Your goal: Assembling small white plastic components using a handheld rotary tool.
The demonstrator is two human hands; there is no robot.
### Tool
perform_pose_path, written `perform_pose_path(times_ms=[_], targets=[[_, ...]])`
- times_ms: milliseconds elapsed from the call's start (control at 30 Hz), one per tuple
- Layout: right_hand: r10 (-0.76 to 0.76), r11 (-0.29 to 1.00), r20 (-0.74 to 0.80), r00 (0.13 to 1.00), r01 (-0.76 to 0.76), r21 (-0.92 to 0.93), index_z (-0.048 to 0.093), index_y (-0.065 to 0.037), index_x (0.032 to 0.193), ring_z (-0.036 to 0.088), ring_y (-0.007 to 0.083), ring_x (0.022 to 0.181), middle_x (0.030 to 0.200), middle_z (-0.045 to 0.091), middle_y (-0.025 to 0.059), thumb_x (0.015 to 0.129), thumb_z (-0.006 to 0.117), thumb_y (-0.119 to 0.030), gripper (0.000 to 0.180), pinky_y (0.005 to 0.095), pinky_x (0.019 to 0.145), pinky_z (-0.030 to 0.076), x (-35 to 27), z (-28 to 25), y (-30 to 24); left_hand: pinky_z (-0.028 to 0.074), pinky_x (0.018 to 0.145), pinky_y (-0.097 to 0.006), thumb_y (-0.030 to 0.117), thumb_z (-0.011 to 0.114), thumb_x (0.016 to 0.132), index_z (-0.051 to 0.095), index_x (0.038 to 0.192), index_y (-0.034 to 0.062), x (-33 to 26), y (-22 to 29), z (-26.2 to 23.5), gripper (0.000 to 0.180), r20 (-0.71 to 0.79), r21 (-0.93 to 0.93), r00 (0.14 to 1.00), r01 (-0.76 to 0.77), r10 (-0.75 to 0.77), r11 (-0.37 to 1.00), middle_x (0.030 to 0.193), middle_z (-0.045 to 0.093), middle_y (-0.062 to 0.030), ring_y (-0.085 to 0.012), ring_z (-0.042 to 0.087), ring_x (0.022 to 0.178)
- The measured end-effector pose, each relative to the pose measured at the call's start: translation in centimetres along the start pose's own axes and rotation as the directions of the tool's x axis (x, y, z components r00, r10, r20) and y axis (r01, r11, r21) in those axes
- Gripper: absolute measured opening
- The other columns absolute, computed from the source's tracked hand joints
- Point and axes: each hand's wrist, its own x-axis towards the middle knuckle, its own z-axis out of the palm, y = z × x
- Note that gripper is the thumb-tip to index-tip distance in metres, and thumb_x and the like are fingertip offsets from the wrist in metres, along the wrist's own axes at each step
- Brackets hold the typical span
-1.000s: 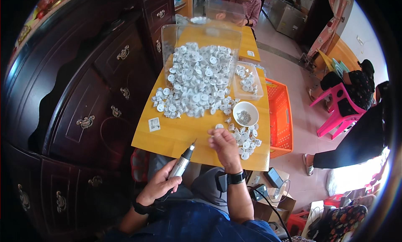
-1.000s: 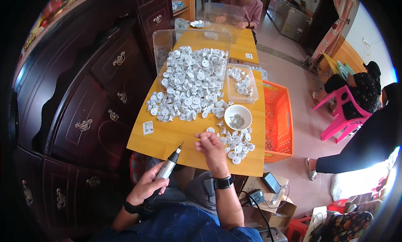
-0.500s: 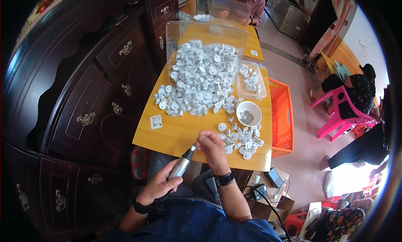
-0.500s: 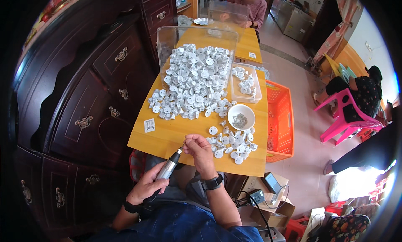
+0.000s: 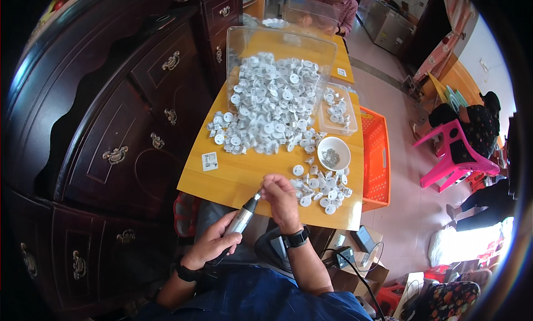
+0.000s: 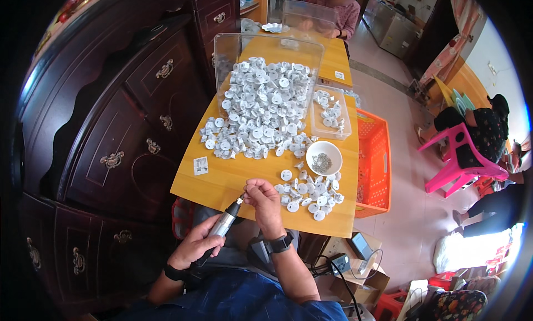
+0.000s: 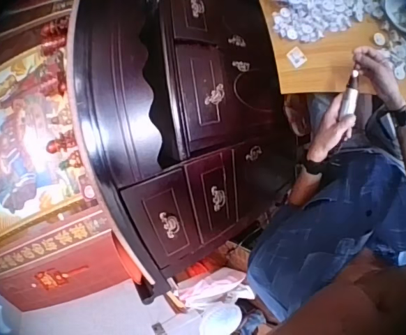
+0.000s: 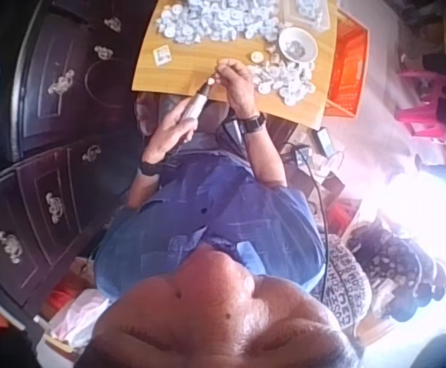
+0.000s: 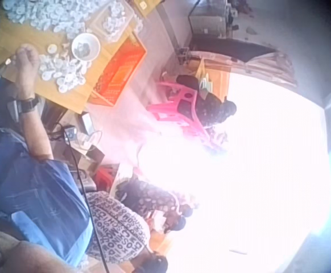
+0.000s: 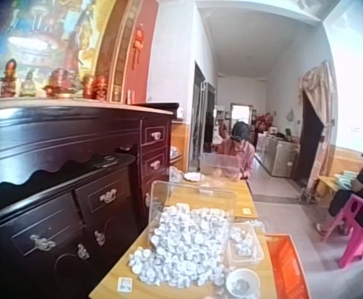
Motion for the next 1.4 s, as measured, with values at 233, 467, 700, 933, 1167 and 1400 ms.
perform_pose_path(times_ms=[233, 467, 700, 933, 1167, 1400], targets=[[-0.062, 0.989, 0.008, 0.998, 0.06, 0.137, 0.065, -0.004, 0.107, 0.063, 0.012, 0.078, 0.093, 0.067, 0.0042, 0.096, 0.062, -0.005, 0.011, 0.023, 0.069, 0.051, -0.4, 0.9, 0.5, 0.047, 0.059, -0.024, 0.026, 0.059, 0.099, 0.038, 0.146, 0.0019, -0.4, 0.4, -0.3, 0.057, 0.081, -0.337, 0.996, 0.051, -0.025, 0.94, 0.091, 0.059, -0.0058, -0.0107, 0.057, 0.066], [-0.122, 0.992, -0.088, 0.989, 0.12, -0.024, 0.064, -0.007, 0.105, 0.061, 0.0095, 0.079, 0.091, 0.065, 0.0008, 0.096, 0.06, -0.005, 0.01, 0.0224, 0.069, 0.048, -0.2, 1.0, 1.2, 0.053, 0.068, -0.032, 0.021, 0.064, 0.096, 0.041, 0.146, 0.0008, -0.1, 0.2, 1.3, 0.059, -0.151, 0.311, 0.987, -0.007, 0.057, 0.95, 0.096, 0.066, -0.012, -0.0182, 0.066, 0.075], [-0.047, 0.995, -0.099, 0.994, 0.038, -0.092, 0.063, -0.006, 0.112, 0.062, 0.0096, 0.078, 0.094, 0.066, 0.0003, 0.095, 0.064, -0.009, 0.018, 0.023, 0.069, 0.049, 0.5, 1.3, 0.5, 0.052, 0.089, -0.039, 0.024, 0.069, 0.093, 0.041, 0.145, 0.0, 0.1, 0.1, 1.1, 0.064, -0.189, 0.611, 0.945, -0.098, 0.265, 0.786, 0.115, 0.066, -0.0253, -0.0369, 0.068, 0.107], [-0.515, 0.54, -0.001, 0.857, 0.323, -0.777, 0.063, -0.001, 0.113, 0.068, 0.0155, 0.082, 0.107, 0.068, 0.0065, 0.092, 0.064, -0.009, 0.023, 0.0291, 0.072, 0.054, 7.3, -2.8, -2.5, 0.051, 0.088, -0.037, 0.023, 0.068, 0.094, 0.042, 0.145, 0.0006, 0.1, 0.4, 0.2, 0.062, -0.218, 0.535, 0.944, -0.095, 0.246, 0.84, 0.115, 0.065, -0.0216, -0.0313, 0.068, 0.103], [-0.539, -0.124, 0.187, 0.821, 0.143, -0.982, 0.067, -0.013, 0.109, 0.066, 0.0368, 0.093, 0.11, 0.061, 0.015, 0.083, 0.063, -0.006, 0.027, 0.0464, 0.08, 0.055, 10.9, -3.6, -4.5, 0.05, 0.092, -0.036, 0.024, 0.068, 0.094, 0.043, 0.146, 0.001, 0.0, -0.1, -0.4, 0.062, -0.225, 0.529, 0.944, -0.088, 0.24, 0.844, 0.119, 0.065, -0.0188, -0.0267, 0.066, 0.108], [-0.42, -0.186, 0.096, 0.903, 0.019, -0.982, 0.065, -0.011, 0.1, 0.066, 0.0373, 0.095, 0.104, 0.065, 0.015, 0.086, 0.07, -0.019, 0.017, 0.0488, 0.08, 0.054, 11.1, -3.8, -5.2, 0.05, 0.067, -0.03, 0.027, 0.067, 0.096, 0.042, 0.147, 0.0034, 0.0, 0.7, -0.1, 0.062, -0.22, 0.469, 0.956, -0.071, 0.194, 0.88, 0.091, 0.062, -0.0083, -0.0136, 0.06, 0.07]])
